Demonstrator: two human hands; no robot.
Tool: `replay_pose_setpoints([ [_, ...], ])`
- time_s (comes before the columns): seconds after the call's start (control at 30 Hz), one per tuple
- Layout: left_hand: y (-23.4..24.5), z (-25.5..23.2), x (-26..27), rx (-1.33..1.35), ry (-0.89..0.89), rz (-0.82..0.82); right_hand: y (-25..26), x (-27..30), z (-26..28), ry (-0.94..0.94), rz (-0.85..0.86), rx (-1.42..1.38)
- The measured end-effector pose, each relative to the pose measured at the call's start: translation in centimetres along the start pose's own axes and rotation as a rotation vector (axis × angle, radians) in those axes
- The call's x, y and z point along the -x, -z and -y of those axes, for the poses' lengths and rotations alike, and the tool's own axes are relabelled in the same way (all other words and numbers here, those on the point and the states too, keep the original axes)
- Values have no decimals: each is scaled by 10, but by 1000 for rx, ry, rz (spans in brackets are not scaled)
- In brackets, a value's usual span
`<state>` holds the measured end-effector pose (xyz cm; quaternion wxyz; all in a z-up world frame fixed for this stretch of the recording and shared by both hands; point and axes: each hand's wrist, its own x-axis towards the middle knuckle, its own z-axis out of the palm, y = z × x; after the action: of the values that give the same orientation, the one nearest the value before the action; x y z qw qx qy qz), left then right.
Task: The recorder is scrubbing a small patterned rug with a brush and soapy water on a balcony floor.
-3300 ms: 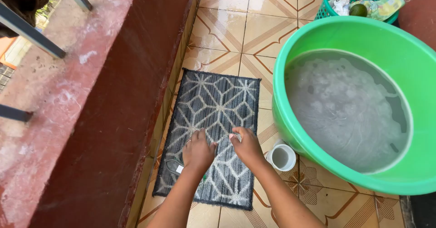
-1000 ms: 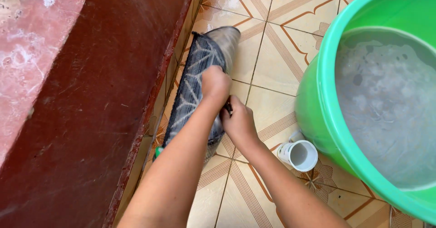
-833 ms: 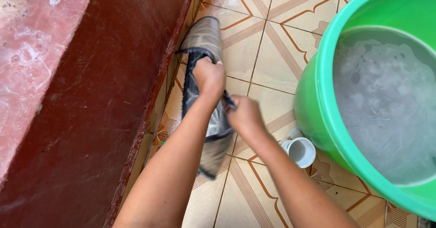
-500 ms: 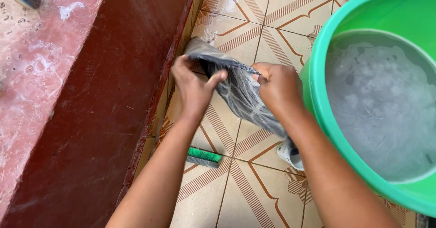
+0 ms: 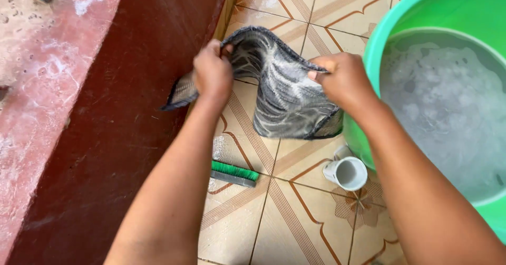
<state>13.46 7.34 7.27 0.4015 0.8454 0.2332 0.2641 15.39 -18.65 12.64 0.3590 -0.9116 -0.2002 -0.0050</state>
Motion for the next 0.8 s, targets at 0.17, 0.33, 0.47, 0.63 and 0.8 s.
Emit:
replay_pose_setpoints([
  [0.17,-5,-10,-26,-264,-249,-167,-19,2,0,-146,-12,18],
  [0.33,-18,-46,-19,-79,-323,-55,-33,6,22,-43,47,-94],
  [0.47,-21,-77,3,-141,-523,185,-45,-18,24,41,-287,9],
  [0.63,-21,-62,51,-266,-843,295,-46,-36,13,129,-159,77],
  [0.8,-20,-65,133,-183,-514,269,-51,-70,-17,-53,-376,-76],
])
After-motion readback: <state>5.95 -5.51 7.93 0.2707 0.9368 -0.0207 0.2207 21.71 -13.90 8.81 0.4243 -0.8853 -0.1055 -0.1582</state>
